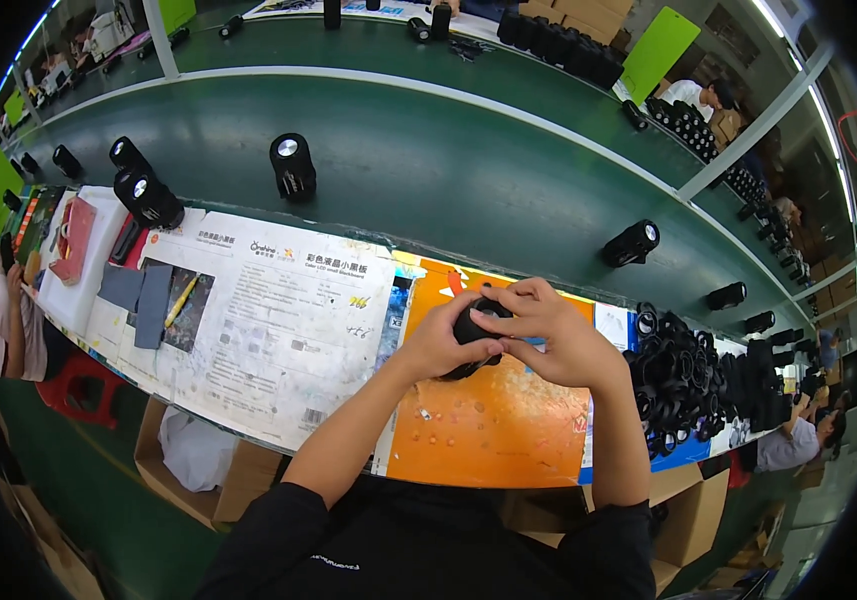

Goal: The person assembles cylindrical electronic components by hand, fitting rubber rings and plastic housings onto the components on a factory production line.

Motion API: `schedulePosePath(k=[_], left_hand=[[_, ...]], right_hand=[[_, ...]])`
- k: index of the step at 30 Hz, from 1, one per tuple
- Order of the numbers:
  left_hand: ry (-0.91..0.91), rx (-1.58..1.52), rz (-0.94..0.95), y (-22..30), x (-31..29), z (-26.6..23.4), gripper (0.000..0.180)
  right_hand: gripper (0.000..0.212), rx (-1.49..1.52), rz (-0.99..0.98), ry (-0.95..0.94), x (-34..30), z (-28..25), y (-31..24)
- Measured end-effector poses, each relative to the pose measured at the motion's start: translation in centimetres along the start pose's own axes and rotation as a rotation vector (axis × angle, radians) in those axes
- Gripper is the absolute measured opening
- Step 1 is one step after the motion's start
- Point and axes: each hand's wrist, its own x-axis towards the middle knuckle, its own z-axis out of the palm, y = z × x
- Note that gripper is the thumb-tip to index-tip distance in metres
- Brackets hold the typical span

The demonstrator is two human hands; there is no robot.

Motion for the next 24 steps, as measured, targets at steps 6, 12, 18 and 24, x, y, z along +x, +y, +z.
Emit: schedulePosePath(k=[6,12,18,24], left_hand=[[-0.046,0.112,0.047,0.0,0.0,0.4,0.078],[-0.078,0.057,-0.048,0.1,-0.3,0.2,0.082],[-0.086,0.155,0.045,-0.1,-0.4,0.3,0.082],[-0.128,0.078,-0.007,-0.1,-0.6,0.3,0.089]], right_hand=[[0.022,0.04,0.351,0.179,4.9,2.0,0.9],[0.042,0.241,0.497,0.131,6.0,6.9,3.1],[0.044,0.265,0.631,0.148,5.1,7.2,2.6],[0.04,0.16,0.635,0.003,5.4,7.1,3.1]])
